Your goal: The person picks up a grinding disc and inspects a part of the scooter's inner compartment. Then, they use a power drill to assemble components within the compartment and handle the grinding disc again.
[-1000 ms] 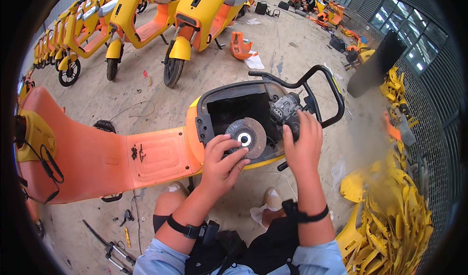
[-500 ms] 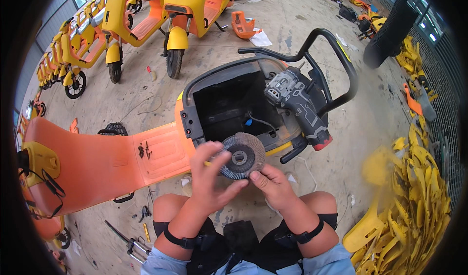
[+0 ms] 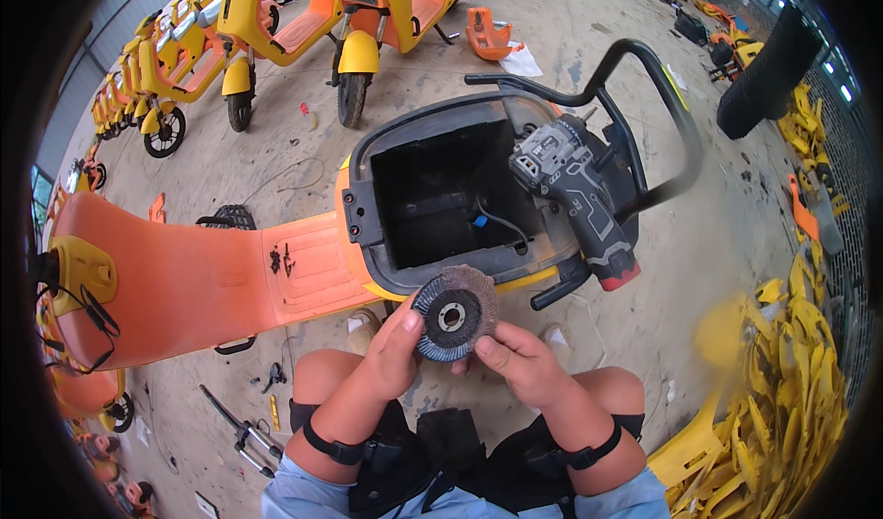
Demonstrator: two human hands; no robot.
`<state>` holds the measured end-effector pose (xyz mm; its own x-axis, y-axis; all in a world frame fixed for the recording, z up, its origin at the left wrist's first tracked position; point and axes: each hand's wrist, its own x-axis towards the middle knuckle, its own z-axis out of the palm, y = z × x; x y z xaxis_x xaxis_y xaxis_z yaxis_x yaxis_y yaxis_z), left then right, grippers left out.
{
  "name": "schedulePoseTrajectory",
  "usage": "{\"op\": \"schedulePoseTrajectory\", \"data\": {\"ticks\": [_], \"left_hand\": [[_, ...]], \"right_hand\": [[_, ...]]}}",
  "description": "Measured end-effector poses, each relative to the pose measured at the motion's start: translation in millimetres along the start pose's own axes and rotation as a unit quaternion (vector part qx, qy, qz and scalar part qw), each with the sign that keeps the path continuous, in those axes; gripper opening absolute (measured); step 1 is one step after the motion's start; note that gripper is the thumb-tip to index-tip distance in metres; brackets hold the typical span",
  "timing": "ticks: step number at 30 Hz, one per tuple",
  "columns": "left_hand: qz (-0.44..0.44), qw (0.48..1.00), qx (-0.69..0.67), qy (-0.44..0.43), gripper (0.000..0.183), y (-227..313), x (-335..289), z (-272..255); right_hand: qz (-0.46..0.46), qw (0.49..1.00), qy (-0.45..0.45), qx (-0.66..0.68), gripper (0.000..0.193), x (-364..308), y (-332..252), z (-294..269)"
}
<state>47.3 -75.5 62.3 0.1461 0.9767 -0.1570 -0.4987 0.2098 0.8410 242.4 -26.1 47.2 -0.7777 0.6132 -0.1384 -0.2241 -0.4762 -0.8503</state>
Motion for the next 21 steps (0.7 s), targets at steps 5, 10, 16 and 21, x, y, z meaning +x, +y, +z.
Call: {"op": "schedulePoseTrajectory", "data": {"ticks": [5, 10, 16, 21], "left_hand": [[0.036, 0.999, 0.002, -0.038, 0.100, -2.2, 6.5, 11.3], [0.034, 0.997, 0.064, -0.001, 0.084, -1.4, 1.6, 9.2], [-0.015, 1.000, 0.022, 0.007, 0.043, -4.9, -14.4, -4.8], [-0.035, 0.998, 0.037, -0.025, 0.040, -0.9, -22.2, -9.1]], "right_hand": [[0.025, 0.997, -0.012, -0.068, 0.030, -6.0, 4.5, -4.5], [0.032, 0.943, 0.140, -0.300, 0.036, -9.0, -13.6, 12.9], [-0.229, 0.840, 0.282, -0.403, 0.036, -1.5, -11.9, 21.4], [-0.270, 0.838, 0.191, -0.433, 0.038, 4.8, -11.8, 24.7]]}}
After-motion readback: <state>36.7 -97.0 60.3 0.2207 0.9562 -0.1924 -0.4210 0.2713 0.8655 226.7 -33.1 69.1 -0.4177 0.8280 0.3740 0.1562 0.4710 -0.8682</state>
